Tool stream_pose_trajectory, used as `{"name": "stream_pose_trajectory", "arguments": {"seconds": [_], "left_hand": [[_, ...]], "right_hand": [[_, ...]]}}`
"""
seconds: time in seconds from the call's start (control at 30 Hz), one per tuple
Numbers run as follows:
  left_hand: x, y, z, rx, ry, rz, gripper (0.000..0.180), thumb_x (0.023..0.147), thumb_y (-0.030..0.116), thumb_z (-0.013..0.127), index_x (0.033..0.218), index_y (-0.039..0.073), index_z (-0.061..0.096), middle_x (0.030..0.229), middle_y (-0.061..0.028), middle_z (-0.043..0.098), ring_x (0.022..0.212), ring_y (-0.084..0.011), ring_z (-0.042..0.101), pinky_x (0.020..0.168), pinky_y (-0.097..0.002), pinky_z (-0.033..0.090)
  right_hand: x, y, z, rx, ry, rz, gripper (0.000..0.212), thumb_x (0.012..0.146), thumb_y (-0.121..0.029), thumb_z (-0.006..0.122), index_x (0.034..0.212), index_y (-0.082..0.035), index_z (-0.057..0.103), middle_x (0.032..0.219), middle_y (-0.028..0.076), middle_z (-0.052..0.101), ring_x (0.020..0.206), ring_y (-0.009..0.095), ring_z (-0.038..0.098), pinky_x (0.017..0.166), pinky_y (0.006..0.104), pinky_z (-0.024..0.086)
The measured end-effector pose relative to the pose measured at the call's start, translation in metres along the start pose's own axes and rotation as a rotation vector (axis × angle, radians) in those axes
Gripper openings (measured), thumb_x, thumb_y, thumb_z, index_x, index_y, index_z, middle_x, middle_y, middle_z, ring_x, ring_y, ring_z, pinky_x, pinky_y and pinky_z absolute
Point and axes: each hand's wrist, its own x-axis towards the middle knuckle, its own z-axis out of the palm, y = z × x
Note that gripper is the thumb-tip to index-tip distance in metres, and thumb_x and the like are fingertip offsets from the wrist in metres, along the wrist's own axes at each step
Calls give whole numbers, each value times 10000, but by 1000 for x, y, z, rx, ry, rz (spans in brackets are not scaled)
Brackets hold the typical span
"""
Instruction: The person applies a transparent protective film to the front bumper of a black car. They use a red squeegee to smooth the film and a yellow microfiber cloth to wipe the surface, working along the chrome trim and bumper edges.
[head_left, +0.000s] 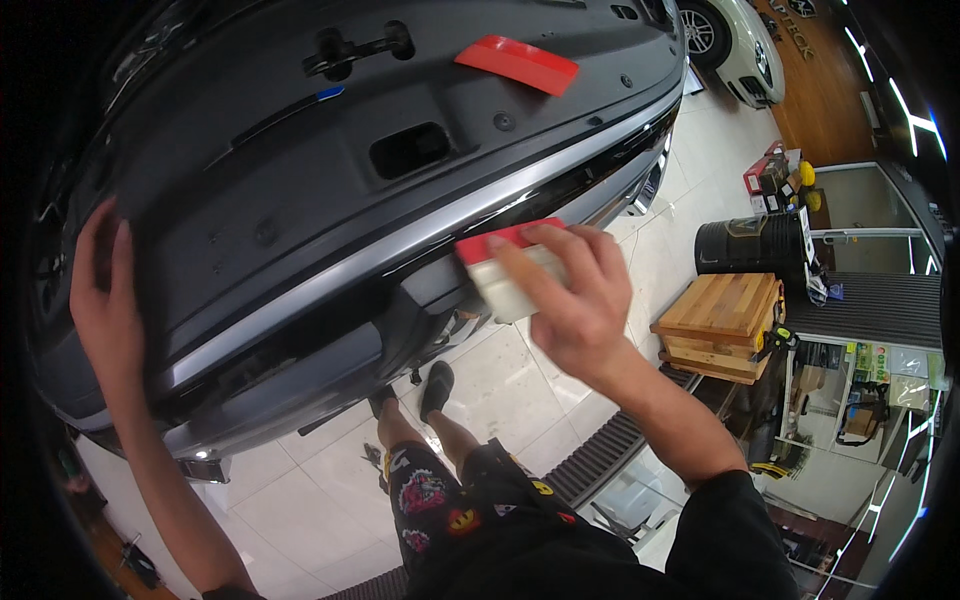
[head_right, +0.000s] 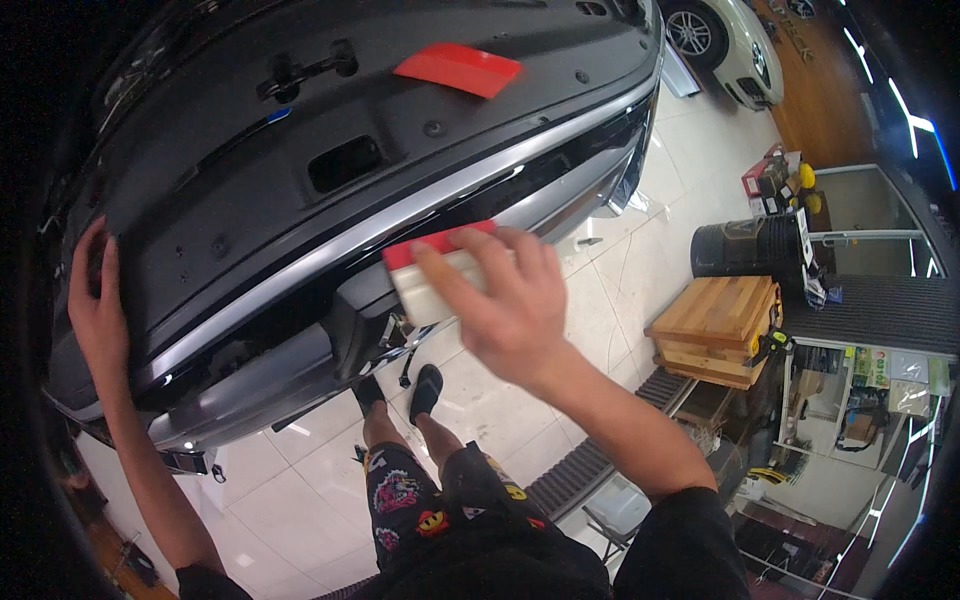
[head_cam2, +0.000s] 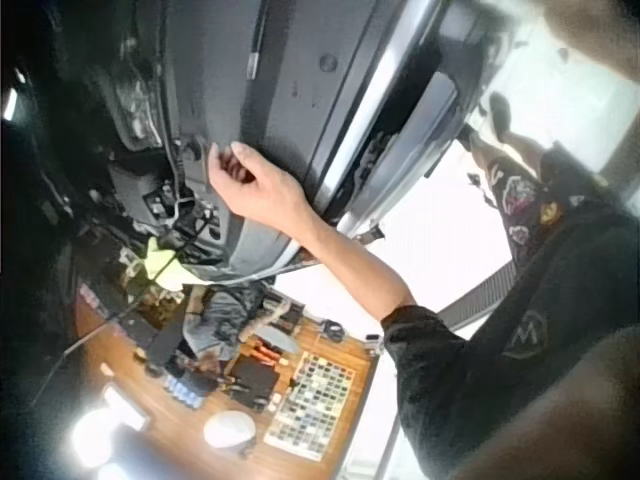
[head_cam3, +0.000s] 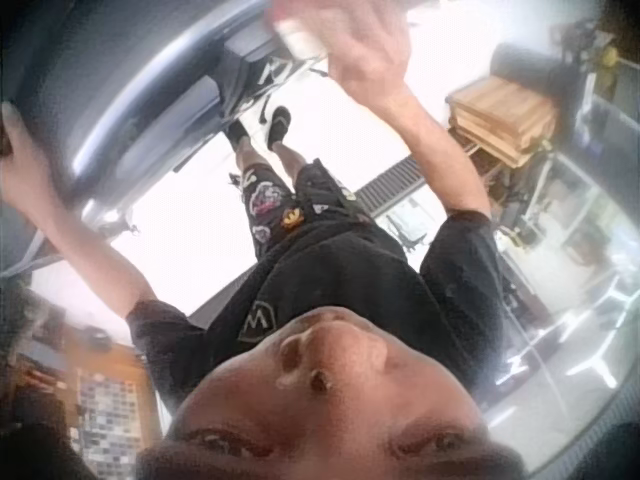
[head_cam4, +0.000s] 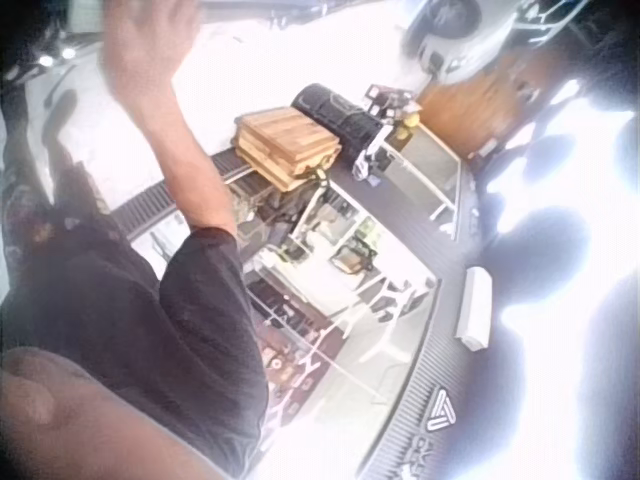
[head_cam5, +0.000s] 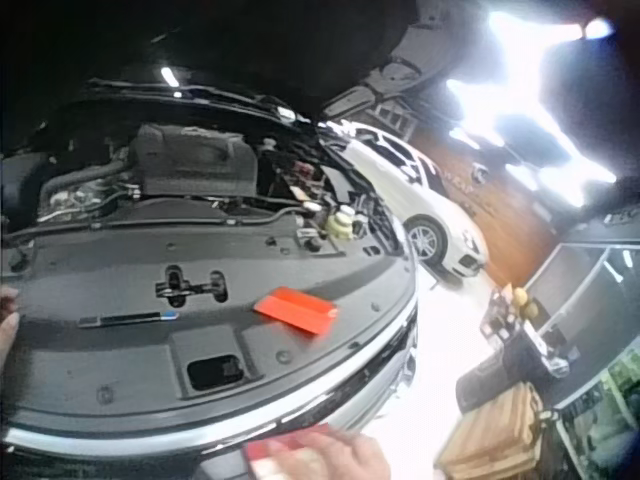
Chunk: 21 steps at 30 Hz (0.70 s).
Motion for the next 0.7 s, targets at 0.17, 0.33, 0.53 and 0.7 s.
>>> {"name": "stream_pose_trajectory", "arguments": {"seconds": [0.17, 0.33, 0.53, 0.7], "left_hand": [[2, 1, -3, 1, -16, 23, 385, 1058, 300, 569, 1387, 110, 624, 1362, -121, 647, 1248, -218, 610, 1062, -343, 437], [0, 0, -3, 69, -31, 34, 401, 1060, 324, 559, 1406, 128, 613, 1392, -119, 627, 1294, -230, 584, 1109, -361, 414], [0, -9, -5, 93, -26, 79, 426, 1069, 341, 541, 1440, 137, 581, 1407, -123, 606, 1343, -240, 547, 1145, -374, 388], [5, -15, -5, 109, -66, 48, 439, 1069, 324, 547, 1457, 121, 568, 1434, -134, 594, 1328, -230, 562, 1131, -362, 400]], "right_hand": [[5, 30, 3, -52, -14, -15, 583, 646, -71, 698, 1219, -175, 713, 1140, 65, 642, 994, 294, 589, 738, 396, 434], [0, 87, 0, -138, 21, -24, 616, 578, 7, 731, 1167, -170, 736, 1088, 49, 680, 987, 291, 615, 779, 386, 467], [5, 148, -1, -154, 47, -131, 589, 576, -73, 833, 1147, -175, 734, 1112, 27, 688, 1042, 264, 630, 768, 367, 446], [4, 160, 5, -105, 75, -170, 589, 573, -95, 861, 1143, -174, 736, 1105, 30, 688, 1050, 268, 624, 790, 372, 445]]}}
